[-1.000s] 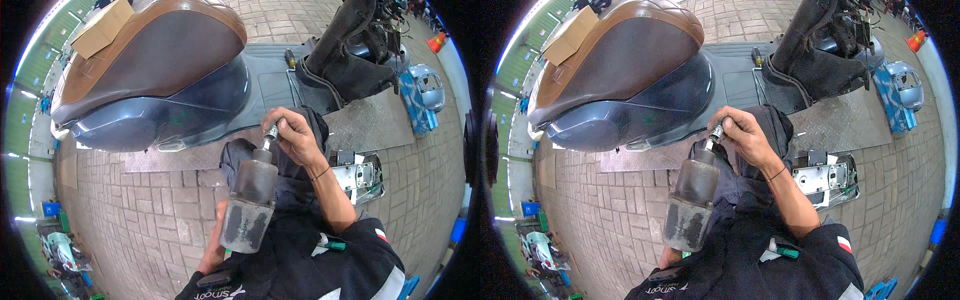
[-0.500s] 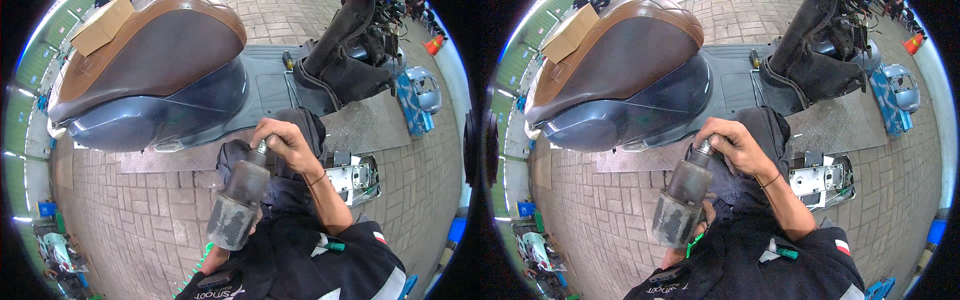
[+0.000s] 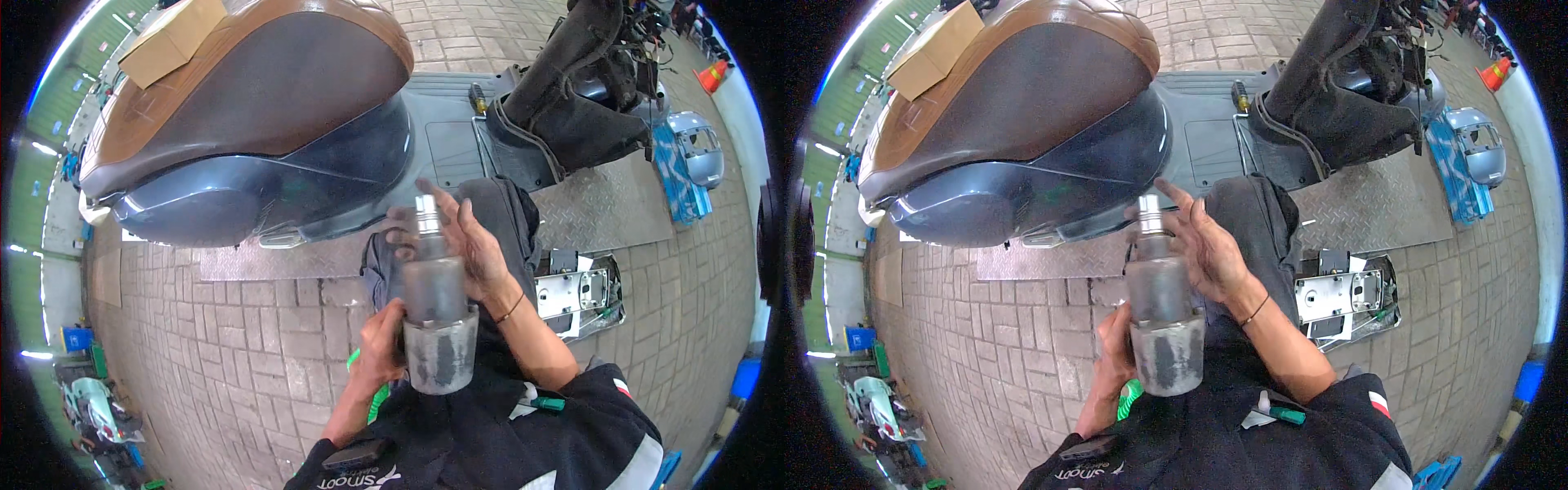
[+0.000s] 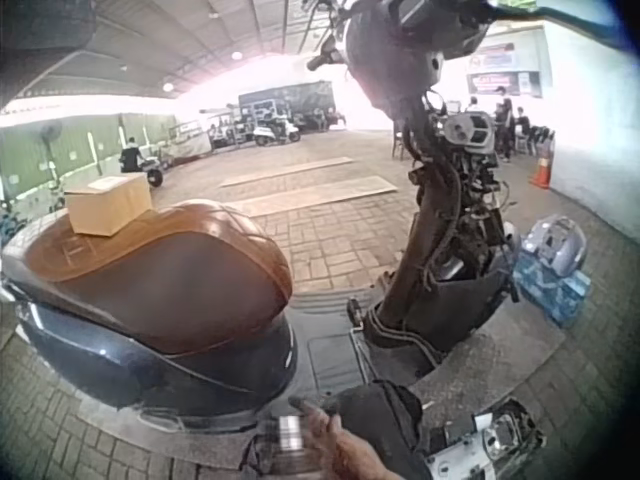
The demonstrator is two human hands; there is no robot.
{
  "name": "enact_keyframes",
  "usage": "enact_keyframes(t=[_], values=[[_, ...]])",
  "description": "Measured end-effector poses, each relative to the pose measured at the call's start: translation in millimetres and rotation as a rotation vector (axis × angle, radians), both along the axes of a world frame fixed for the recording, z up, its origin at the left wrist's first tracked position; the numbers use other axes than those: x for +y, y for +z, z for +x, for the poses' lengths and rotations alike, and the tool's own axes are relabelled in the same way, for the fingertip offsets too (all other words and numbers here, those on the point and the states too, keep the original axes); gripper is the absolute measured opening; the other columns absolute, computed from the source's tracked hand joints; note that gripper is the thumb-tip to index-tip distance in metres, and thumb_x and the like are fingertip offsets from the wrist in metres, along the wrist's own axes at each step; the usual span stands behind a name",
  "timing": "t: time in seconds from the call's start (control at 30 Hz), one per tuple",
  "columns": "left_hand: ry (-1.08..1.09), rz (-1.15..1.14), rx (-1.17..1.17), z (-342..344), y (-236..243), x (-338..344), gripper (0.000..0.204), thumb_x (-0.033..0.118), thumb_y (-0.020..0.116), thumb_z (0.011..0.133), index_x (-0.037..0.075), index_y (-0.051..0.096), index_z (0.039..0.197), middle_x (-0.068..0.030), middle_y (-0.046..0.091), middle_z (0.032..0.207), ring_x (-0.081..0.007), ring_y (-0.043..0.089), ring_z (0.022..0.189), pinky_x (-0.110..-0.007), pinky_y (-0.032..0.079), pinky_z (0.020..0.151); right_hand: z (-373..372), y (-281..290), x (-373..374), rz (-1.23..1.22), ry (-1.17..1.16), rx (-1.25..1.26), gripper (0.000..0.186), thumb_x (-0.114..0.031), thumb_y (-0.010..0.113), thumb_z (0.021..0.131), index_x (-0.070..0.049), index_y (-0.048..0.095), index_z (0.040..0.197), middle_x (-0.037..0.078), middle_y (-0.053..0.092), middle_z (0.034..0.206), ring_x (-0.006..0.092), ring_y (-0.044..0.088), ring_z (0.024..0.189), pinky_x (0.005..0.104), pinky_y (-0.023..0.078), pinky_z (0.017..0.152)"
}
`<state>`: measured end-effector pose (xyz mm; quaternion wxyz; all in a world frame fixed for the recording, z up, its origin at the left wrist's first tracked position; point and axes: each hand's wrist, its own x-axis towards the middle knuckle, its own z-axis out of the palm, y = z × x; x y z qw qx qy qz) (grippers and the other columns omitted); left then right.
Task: The person writes on a document, places it in a compartment of a scooter, and then uses a pneumatic impact wrench and a screwdriver to work on the front assembly of the scooter.
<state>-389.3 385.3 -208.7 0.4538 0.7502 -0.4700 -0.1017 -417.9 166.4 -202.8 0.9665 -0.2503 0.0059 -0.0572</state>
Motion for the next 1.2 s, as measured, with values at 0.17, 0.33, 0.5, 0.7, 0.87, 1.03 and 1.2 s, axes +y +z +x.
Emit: enact_keyframes(t=[0.17,0.33,0.5,0.7,0.87,1.03,1.2], values=[[-0.046,-0.154,0.173,-21,-28,-1,0.059,0.020,0.083,0.071,-0.006,0.053,0.114,-0.0185,0.060,0.086,-0.0276,0.064,0.074,-0.040,0.049,0.066,-5,23,18,0.221,0.000,-0.166,0.079,-0.067,0.030,0.100,-0.013,0.022,0.157,0.027,0.044,0.147,0.0396,0.055,0.127,0.0508,0.047,0.106],[0.108,-0.238,0.758,-30,-77,-2,0.046,0.035,0.070,0.087,-0.002,0.058,0.112,-0.0096,0.064,0.081,-0.0206,0.058,0.066,-0.033,0.047,0.061,-14,34,18,0.131,-0.094,-0.097,0.078,-0.065,0.030,0.101,-0.010,0.020,0.156,0.028,0.050,0.140,0.0390,0.057,0.124,0.0521,0.048,0.105],[0.035,0.064,0.833,-36,-96,8,0.039,0.034,0.054,0.099,0.002,0.059,0.120,-0.0111,0.067,0.103,-0.0220,0.064,0.088,-0.037,0.054,0.077,-25,33,15,-0.048,-0.189,0.035,0.049,-0.042,0.039,0.108,-0.008,0.032,0.142,0.024,0.060,0.126,0.0314,0.063,0.112,0.0434,0.051,0.099],[0.202,-0.099,0.903,-42,-28,-25,0.022,0.021,0.068,0.095,0.002,0.066,0.105,-0.0081,0.065,0.090,-0.0216,0.063,0.087,-0.035,0.050,0.079,-17,5,8,-0.476,-0.330,0.243,0.046,-0.032,0.045,0.109,-0.007,0.029,0.144,0.020,0.058,0.123,0.0249,0.057,0.115,0.0367,0.043,0.103],[0.301,-0.231,1.318,-40,-65,-3,0.032,0.020,0.069,0.093,-0.001,0.057,0.114,-0.0059,0.052,0.078,-0.0226,0.057,0.075,-0.041,0.047,0.077,3,-30,-79,-1.348,-0.258,0.353,0.033,-0.026,0.051,0.104,0.003,0.066,0.108,0.018,0.067,0.084,0.0266,0.062,0.076,0.0396,0.050,0.074],[0.362,-0.463,1.422,-22,-15,-28,0.031,0.009,0.070,0.087,-0.004,0.056,0.112,-0.0103,0.056,0.074,-0.0255,0.058,0.068,-0.043,0.048,0.072,77,-96,-207,-1.979,-0.240,0.930,0.048,-0.048,0.072,0.086,-0.001,0.070,0.097,0.024,0.071,0.096,0.0418,0.071,0.093,0.0511,0.057,0.082],[0.200,-0.673,1.337,-4,-3,-19,0.034,0.008,0.071,0.086,-0.005,0.056,0.114,-0.0137,0.060,0.072,-0.0272,0.059,0.063,-0.047,0.049,0.068,106,-129,-209,-2.098,-0.149,0.901,0.052,-0.038,0.089,0.068,-0.002,0.071,0.101,0.026,0.070,0.106,0.0434,0.070,0.096,0.0495,0.058,0.084]])
